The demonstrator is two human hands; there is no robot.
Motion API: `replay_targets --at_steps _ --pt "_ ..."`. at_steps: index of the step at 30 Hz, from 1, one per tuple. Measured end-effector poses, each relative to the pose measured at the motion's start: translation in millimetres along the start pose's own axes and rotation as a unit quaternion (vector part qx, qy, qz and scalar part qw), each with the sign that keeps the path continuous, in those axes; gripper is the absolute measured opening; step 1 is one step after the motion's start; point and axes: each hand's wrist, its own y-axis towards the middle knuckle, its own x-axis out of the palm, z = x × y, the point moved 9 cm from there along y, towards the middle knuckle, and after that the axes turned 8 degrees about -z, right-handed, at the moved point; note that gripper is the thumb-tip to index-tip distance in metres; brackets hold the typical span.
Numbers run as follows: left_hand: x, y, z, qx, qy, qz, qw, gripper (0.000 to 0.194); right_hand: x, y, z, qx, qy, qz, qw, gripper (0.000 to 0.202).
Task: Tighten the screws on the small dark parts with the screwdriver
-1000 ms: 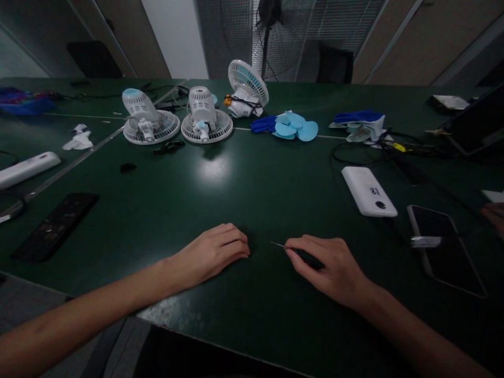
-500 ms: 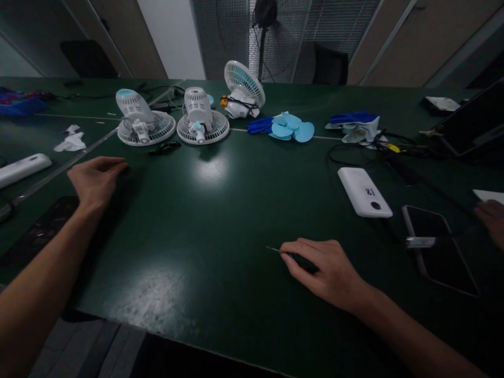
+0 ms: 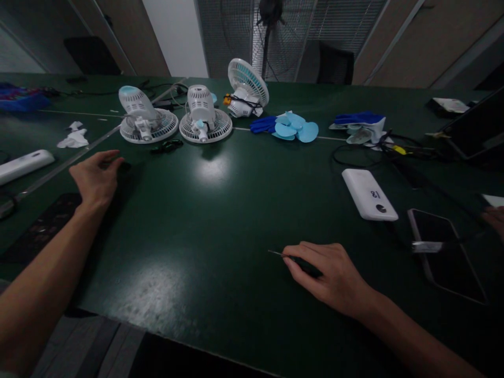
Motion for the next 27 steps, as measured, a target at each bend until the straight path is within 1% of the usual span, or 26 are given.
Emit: replay_targets --at_steps 2,7,10,13,20,23,26,27 --pt "-1.0 1 -3 0.001 -0.011 0.005 1.0 0.04 1 0 1 0.002 -0.003 -0.002 1.0 0.017" --pt "5.6 7 -19 -0.03 -0.001 -0.015 0.999 0.035 1 1 0 -0.003 0.003 -0.004 1.0 0.017" --pt "7.3 9 -25 -0.041 -0.014 -0.01 0.999 0.035 -1 1 -2 -0.006 0.005 0.001 1.0 0.017" --pt "8.9 12 -24 -0.035 -0.013 -0.008 0.999 0.034 -1 1 -3 -0.006 0.0 0.001 1.0 0.016" --pt "21.7 19 -18 -0.065 -0.011 -0.062 0.996 0.034 2 0 0 0.001 0.001 -0.003 1.0 0.017" --pt "19.4 18 -18 -0.067 -0.016 -0.053 0.996 0.035 2 -1 0 0.002 0.0 -0.009 1.0 0.017" --pt "11.8 15 -22 -0.069 -0.013 -0.04 0.997 0.035 1 -1 1 0.003 -0.002 -0.012 1.0 0.017" --pt "9.5 13 -24 -0.07 -0.01 -0.044 0.997 0.036 1 0 1 0.004 -0.003 -0.012 1.0 0.017"
